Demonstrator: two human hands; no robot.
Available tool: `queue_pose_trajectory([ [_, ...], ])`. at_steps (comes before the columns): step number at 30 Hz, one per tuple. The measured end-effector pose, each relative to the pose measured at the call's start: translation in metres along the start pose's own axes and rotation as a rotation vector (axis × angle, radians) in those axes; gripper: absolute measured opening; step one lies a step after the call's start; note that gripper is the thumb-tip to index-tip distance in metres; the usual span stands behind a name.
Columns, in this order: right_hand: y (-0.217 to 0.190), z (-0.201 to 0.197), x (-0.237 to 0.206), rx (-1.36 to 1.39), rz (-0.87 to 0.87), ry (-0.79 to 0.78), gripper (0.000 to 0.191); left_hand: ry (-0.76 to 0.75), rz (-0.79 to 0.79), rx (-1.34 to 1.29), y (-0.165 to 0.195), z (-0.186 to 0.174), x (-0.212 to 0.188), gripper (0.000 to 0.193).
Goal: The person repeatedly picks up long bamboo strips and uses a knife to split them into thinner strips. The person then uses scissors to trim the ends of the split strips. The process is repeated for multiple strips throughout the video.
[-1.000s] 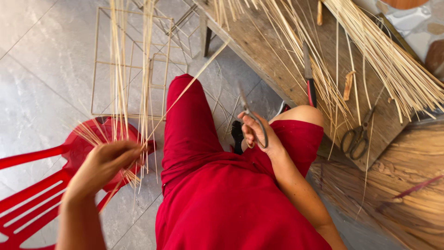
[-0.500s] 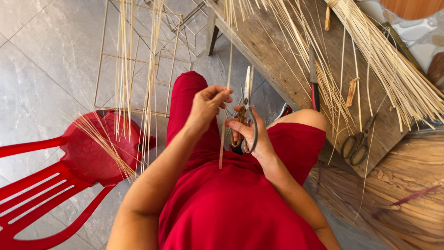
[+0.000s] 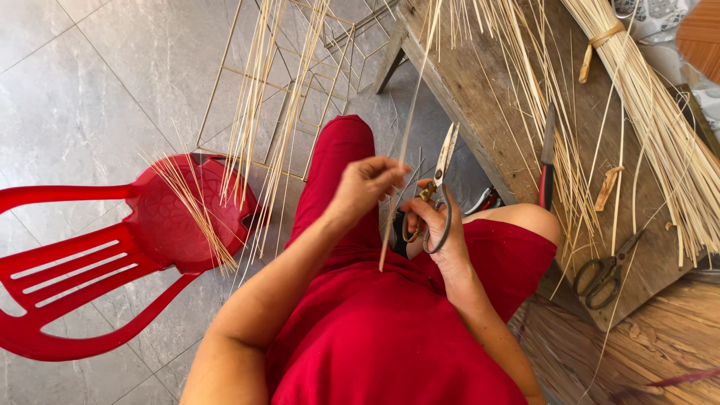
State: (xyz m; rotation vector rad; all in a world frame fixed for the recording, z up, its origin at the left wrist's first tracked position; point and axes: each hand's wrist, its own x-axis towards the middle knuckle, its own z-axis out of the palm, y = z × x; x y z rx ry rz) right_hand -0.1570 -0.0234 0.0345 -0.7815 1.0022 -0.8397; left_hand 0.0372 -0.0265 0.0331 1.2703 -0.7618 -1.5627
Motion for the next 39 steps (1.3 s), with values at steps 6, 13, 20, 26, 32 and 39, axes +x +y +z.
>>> queue_pose_trajectory([
  [6,0.013,-0.032,0.006,-0.006,0.012,0.074,0.041,0.323,0.166,0.241,0.056,-0.134,0.003,0.019],
  [13,0.044,-0.056,0.009,0.003,0.085,0.129,0.042,0.615,0.094,0.679,0.075,-0.226,0.011,0.015],
  [20,0.052,-0.066,0.008,-0.006,0.099,0.139,0.042,0.65,0.037,0.884,0.051,-0.248,0.019,0.019],
  [26,0.054,-0.071,0.006,0.009,0.132,0.175,0.042,0.661,0.079,0.961,0.051,-0.251,0.021,0.023],
  [32,0.041,-0.066,0.002,0.091,0.094,0.184,0.043,0.631,0.259,1.07,0.063,-0.24,0.013,0.025],
  [39,-0.046,-0.083,-0.039,0.106,-0.205,0.293,0.038,0.53,0.672,0.934,0.077,-0.141,0.02,0.017],
])
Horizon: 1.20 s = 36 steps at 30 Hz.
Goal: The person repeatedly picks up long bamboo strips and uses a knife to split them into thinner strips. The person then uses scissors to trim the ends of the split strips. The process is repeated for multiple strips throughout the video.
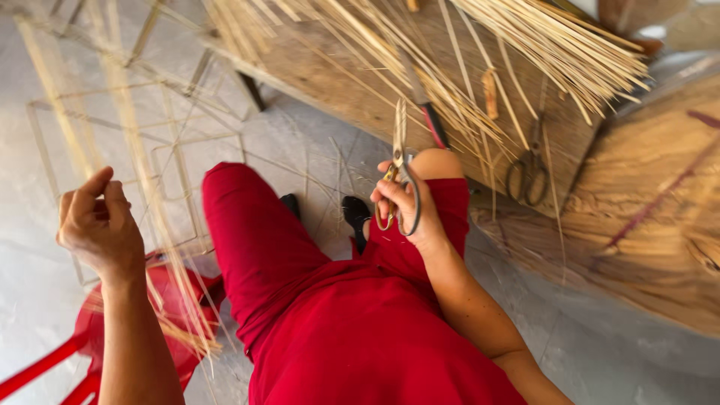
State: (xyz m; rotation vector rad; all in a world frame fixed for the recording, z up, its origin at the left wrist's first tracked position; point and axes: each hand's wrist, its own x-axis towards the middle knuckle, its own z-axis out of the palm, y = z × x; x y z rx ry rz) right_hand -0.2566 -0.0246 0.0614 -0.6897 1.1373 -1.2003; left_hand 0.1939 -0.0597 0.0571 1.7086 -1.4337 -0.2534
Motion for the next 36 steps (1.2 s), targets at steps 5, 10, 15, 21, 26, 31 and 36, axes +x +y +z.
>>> queue_pose_trajectory([
  [5,-0.06,-0.086,-0.003,-0.191,-0.229,0.304,0.036,-0.139,0.184,-0.216,0.083,0.087,-0.001,0.009],
  [10,-0.061,-0.215,0.017,-0.687,-0.245,0.72,0.05,-0.403,0.208,-0.251,0.164,0.169,-0.02,0.014],
  [15,-0.048,-0.314,0.02,-1.318,-0.222,0.902,0.056,-0.571,0.205,-0.315,0.206,0.221,-0.036,0.013],
  [21,-0.07,-0.333,0.027,-1.405,-0.153,0.79,0.064,-0.716,-0.001,-0.417,0.186,0.255,-0.048,0.017],
  [26,-0.09,-0.287,0.047,-1.494,-0.079,0.804,0.048,-0.851,-0.25,-0.644,0.166,0.278,-0.048,0.021],
  [31,-0.067,-0.204,0.1,-1.136,-0.495,0.354,0.033,-0.876,-0.395,-0.697,0.16,0.278,-0.042,0.024],
  [36,-0.045,-0.147,0.159,-1.239,-0.299,0.223,0.04,-0.891,-0.447,-0.849,0.152,0.257,-0.039,0.027],
])
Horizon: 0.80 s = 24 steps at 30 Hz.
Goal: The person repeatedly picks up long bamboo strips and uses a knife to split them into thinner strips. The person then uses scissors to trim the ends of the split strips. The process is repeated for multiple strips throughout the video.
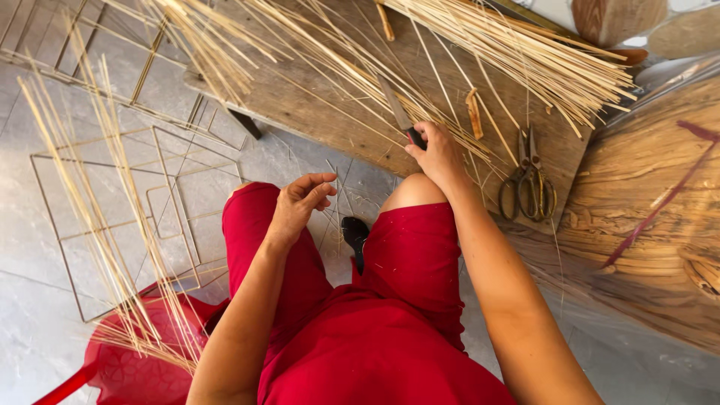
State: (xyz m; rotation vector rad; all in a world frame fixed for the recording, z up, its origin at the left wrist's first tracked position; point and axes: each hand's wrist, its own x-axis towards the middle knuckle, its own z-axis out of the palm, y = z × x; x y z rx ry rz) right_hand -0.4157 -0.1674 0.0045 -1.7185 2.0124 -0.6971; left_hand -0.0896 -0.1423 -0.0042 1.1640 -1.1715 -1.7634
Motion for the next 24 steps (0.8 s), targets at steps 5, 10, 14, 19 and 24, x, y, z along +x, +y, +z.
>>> queue_pose_trajectory([
  [5,-0.002,0.017,0.019,-0.233,-0.005,0.002,0.046,-0.016,0.004,0.033,0.001,-0.013,-0.015,0.027],
  [10,-0.012,0.018,0.011,-0.116,0.016,0.086,0.026,-0.032,0.008,-0.014,0.003,-0.024,-0.017,0.027],
  [14,-0.043,0.018,0.013,-0.132,0.063,-0.11,0.022,-0.036,-0.01,-0.004,0.004,-0.024,-0.015,0.027],
  [19,-0.059,0.028,0.03,-0.305,0.004,-0.201,0.024,-0.036,-0.009,0.029,0.005,-0.021,-0.017,0.027],
  [24,-0.056,0.033,0.032,-0.397,-0.018,-0.221,0.021,-0.042,-0.032,0.049,0.005,-0.02,-0.017,0.026],
])
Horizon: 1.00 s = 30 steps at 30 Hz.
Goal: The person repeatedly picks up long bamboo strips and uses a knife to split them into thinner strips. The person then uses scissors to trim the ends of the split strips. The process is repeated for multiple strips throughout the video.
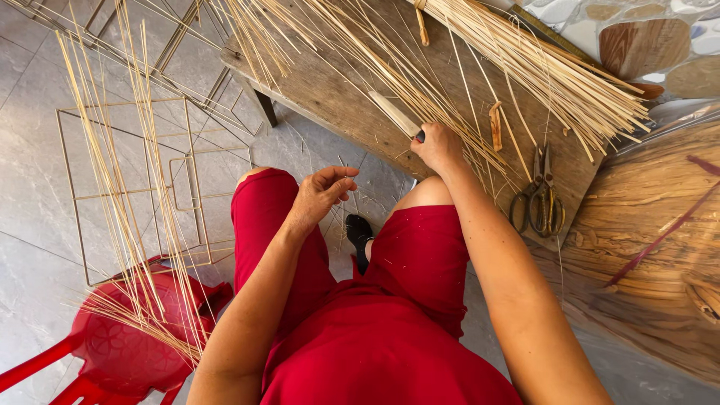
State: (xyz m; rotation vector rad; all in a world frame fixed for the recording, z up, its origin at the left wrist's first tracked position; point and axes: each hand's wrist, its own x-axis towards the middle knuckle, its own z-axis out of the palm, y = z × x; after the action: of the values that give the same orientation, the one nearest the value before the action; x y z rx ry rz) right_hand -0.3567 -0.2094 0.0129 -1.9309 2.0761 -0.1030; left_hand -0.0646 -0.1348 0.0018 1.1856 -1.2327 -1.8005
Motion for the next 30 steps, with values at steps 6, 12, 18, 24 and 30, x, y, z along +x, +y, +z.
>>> queue_pose_trajectory([
  [6,0.01,-0.039,-0.027,0.623,-0.068,0.153,0.015,-0.003,0.008,-0.026,-0.006,-0.001,-0.006,0.026],
  [12,0.014,-0.119,-0.072,1.401,-0.006,0.047,0.009,0.015,0.022,0.014,0.006,0.007,-0.011,0.026],
  [18,-0.028,-0.092,-0.118,1.555,0.001,-0.013,0.009,-0.108,0.017,0.004,0.029,0.047,-0.051,0.028],
  [24,-0.072,-0.048,-0.148,1.693,-0.014,-0.108,0.011,-0.189,0.029,-0.115,0.047,0.078,-0.081,0.021],
  [30,-0.058,-0.071,-0.147,1.699,-0.041,0.046,0.008,-0.301,-0.052,0.255,0.057,0.039,-0.126,0.017],
])
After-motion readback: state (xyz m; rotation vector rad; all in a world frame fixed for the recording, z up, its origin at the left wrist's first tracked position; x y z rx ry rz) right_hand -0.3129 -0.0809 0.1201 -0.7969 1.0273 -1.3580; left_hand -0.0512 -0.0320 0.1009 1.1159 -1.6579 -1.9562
